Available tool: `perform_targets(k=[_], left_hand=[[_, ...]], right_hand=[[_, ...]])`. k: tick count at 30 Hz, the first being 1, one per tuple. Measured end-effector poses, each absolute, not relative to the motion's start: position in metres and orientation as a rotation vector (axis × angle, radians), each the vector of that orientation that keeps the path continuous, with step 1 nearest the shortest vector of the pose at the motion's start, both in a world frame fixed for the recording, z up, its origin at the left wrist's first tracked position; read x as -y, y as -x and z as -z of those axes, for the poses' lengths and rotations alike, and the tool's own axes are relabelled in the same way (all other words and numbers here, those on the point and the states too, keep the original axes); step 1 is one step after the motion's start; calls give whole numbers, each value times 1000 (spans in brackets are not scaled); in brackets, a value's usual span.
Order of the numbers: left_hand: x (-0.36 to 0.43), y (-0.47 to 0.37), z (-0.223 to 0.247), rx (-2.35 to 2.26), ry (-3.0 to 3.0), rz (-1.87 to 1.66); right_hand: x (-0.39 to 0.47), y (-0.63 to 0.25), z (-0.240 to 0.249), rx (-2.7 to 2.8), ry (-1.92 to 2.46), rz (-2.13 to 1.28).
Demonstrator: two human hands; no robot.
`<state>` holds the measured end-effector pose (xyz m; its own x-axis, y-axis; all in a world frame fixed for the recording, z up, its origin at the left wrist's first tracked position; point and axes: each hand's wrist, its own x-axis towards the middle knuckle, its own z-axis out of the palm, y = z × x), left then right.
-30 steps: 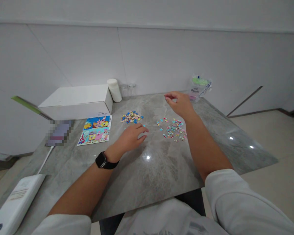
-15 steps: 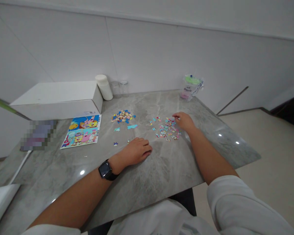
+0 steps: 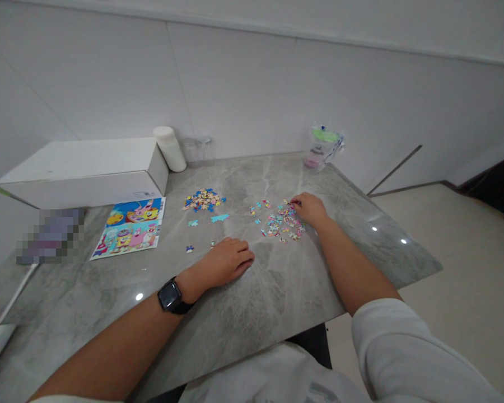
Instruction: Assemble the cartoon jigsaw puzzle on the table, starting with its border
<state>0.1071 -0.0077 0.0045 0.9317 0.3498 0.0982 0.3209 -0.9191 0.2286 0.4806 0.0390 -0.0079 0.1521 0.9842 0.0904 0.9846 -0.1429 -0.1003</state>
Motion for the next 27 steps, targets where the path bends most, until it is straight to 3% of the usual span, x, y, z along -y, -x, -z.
perform_targets(k=[15,22,27], left_hand=[[6,-105,5,-482,-2896,-263],[8,-104,-18,-571,-2818,-267],[-12,-46,-47,-845,-2750,-373]], right_hand=[[-43,-502,13,1643,2472,144],[-49,-479,11,1868,2144,167],[-72,-452,6,2054,1965,-39]])
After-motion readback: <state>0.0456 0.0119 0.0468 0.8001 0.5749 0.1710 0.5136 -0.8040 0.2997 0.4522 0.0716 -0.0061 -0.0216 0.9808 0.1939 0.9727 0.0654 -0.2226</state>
